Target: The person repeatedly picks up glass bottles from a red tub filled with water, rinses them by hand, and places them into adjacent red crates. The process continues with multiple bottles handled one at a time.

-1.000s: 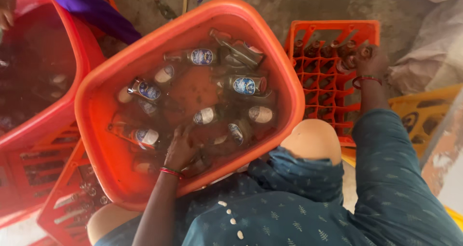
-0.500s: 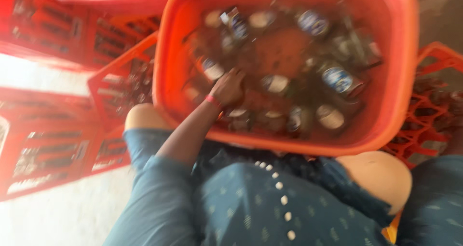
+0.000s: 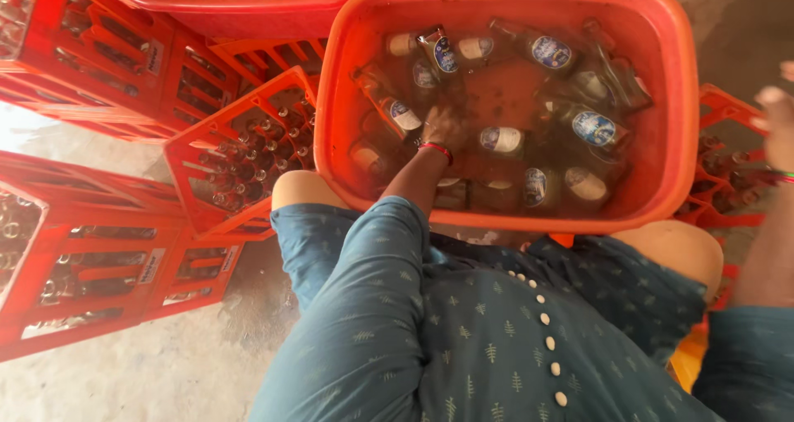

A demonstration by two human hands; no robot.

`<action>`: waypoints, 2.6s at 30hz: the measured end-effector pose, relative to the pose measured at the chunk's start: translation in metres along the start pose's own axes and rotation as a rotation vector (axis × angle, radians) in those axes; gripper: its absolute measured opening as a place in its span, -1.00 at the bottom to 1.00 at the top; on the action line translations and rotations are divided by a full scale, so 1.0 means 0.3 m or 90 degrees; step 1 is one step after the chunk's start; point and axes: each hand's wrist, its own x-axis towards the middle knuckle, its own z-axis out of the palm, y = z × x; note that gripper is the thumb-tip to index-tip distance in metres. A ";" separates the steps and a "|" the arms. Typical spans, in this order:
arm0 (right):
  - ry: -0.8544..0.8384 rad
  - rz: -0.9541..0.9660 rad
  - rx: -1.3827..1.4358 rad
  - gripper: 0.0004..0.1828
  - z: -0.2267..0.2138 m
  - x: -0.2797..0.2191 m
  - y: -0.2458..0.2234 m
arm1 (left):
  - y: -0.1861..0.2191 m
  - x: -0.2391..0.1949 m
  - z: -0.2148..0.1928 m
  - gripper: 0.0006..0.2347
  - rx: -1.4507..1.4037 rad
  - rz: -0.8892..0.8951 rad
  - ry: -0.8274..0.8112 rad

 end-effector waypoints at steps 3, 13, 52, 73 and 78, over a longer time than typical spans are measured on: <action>-0.053 0.022 0.014 -0.69 0.129 -0.032 -0.202 | -0.023 0.015 -0.026 -0.77 0.000 0.014 -0.189; -0.165 0.140 0.071 -0.71 0.658 -0.048 -0.299 | -0.118 0.112 -0.517 -0.62 -0.261 0.044 -0.054; -0.025 0.542 0.321 -0.51 0.792 -0.053 -0.374 | 0.000 0.018 -0.411 -0.81 -0.741 -0.295 0.096; 0.073 0.590 0.375 -0.45 0.762 -0.090 -0.413 | -0.011 -0.001 -0.428 -0.80 -0.897 0.114 0.310; -0.063 0.421 0.388 -0.59 0.736 -0.094 -0.366 | -0.005 -0.001 -0.416 -0.84 -0.631 -0.042 0.169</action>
